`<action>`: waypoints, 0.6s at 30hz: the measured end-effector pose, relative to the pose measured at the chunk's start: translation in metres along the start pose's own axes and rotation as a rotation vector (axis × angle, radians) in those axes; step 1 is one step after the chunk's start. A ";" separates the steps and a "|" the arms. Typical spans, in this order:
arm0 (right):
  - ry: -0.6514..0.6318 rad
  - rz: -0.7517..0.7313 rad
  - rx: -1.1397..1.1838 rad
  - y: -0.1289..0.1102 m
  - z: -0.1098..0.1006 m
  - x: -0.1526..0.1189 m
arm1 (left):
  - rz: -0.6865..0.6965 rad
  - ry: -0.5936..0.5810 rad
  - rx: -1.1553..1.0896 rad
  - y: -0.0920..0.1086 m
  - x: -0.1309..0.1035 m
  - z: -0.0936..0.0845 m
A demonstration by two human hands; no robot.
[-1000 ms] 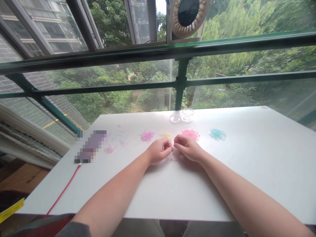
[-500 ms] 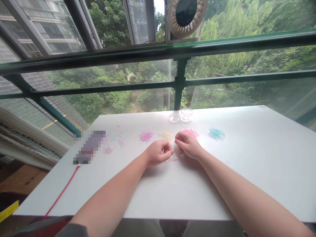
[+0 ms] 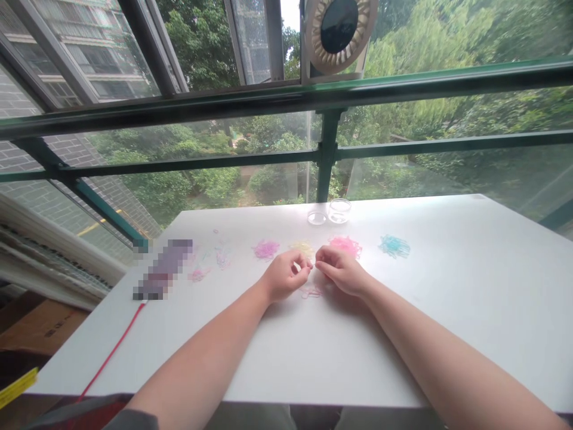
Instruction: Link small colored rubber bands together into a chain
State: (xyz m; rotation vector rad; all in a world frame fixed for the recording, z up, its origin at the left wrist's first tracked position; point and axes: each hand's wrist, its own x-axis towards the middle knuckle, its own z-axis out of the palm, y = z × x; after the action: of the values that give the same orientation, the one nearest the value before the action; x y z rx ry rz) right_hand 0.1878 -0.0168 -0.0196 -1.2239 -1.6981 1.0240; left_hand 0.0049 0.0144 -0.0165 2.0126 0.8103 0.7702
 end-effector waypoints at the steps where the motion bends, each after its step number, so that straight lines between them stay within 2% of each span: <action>1: -0.007 -0.003 0.008 0.000 0.000 0.000 | 0.012 0.009 -0.034 -0.001 0.000 0.002; 11: -0.026 0.002 0.065 0.000 -0.001 -0.001 | -0.004 0.077 -0.375 -0.015 0.004 0.008; 18: -0.037 -0.013 0.033 -0.001 -0.001 0.000 | -0.036 0.165 -0.404 -0.012 0.006 0.007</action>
State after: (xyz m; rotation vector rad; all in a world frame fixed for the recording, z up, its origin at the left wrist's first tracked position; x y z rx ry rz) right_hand 0.1884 -0.0173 -0.0187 -1.1783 -1.7081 1.0688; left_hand 0.0104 0.0214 -0.0291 1.5876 0.7148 1.0016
